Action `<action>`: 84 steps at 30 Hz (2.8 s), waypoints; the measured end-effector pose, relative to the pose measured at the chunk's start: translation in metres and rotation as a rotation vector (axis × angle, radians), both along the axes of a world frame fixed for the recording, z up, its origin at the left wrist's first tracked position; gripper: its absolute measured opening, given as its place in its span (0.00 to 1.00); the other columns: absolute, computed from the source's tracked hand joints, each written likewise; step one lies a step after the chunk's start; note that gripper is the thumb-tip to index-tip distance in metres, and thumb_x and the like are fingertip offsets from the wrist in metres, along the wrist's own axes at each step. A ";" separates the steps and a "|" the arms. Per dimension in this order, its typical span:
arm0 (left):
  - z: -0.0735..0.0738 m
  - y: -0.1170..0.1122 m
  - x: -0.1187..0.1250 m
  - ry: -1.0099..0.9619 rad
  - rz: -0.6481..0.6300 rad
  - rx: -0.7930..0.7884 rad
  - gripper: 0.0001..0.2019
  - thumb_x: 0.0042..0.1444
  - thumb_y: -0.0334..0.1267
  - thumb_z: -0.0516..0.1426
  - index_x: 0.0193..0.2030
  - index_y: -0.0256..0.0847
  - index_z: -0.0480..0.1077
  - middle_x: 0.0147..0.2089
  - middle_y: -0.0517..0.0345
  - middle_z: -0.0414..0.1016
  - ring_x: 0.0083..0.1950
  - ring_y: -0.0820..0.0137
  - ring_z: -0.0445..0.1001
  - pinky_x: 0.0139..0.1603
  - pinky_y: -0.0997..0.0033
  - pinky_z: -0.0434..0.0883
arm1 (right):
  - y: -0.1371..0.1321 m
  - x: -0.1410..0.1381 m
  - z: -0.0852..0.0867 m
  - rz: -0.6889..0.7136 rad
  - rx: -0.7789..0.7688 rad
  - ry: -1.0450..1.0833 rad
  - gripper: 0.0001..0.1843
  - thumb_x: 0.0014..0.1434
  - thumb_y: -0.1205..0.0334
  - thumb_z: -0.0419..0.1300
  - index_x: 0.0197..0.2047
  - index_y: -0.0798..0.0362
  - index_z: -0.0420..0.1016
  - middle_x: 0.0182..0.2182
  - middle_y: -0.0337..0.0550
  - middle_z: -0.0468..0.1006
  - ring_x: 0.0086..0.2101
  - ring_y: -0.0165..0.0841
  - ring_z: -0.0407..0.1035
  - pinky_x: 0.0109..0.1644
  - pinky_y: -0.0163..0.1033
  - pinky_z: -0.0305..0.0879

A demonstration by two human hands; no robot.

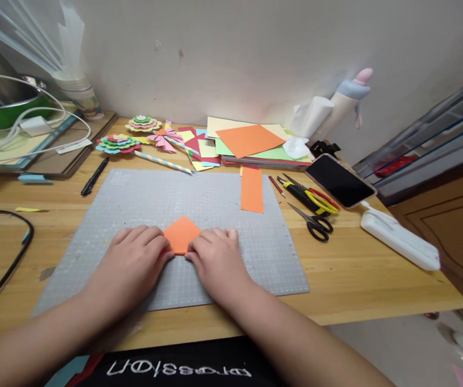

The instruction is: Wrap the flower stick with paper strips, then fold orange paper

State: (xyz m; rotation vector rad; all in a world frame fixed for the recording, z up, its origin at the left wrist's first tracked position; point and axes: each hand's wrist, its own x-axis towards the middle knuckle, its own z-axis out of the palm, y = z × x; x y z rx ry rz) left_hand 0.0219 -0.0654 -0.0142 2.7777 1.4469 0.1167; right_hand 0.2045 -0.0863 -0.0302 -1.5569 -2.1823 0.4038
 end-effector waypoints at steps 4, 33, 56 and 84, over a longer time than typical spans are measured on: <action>-0.001 0.001 -0.008 -0.081 0.055 -0.068 0.10 0.63 0.39 0.51 0.33 0.39 0.70 0.36 0.54 0.73 0.40 0.61 0.69 0.42 0.59 0.59 | -0.001 0.005 0.000 -0.011 0.029 -0.028 0.06 0.61 0.65 0.60 0.31 0.52 0.71 0.31 0.35 0.76 0.36 0.33 0.67 0.44 0.43 0.46; 0.012 0.043 -0.005 -0.037 0.038 -0.240 0.14 0.51 0.49 0.59 0.21 0.44 0.72 0.30 0.55 0.73 0.39 0.61 0.66 0.40 0.59 0.56 | 0.034 0.012 0.021 -0.095 -0.323 -0.112 0.15 0.52 0.62 0.66 0.21 0.51 0.64 0.21 0.32 0.73 0.24 0.29 0.64 0.28 0.36 0.50; 0.013 0.063 -0.003 0.007 -0.019 -0.389 0.17 0.49 0.53 0.59 0.22 0.42 0.68 0.31 0.57 0.69 0.38 0.64 0.64 0.39 0.62 0.55 | -0.042 -0.020 -0.012 0.165 0.046 -0.114 0.26 0.58 0.72 0.47 0.60 0.65 0.61 0.61 0.52 0.64 0.62 0.37 0.55 0.67 0.46 0.50; 0.016 0.052 -0.002 -0.026 0.001 -0.289 0.12 0.52 0.48 0.59 0.25 0.43 0.71 0.33 0.56 0.71 0.40 0.60 0.66 0.42 0.58 0.57 | -0.027 -0.003 -0.002 0.141 -0.055 -0.050 0.26 0.56 0.74 0.45 0.58 0.62 0.66 0.53 0.52 0.74 0.56 0.39 0.65 0.63 0.50 0.60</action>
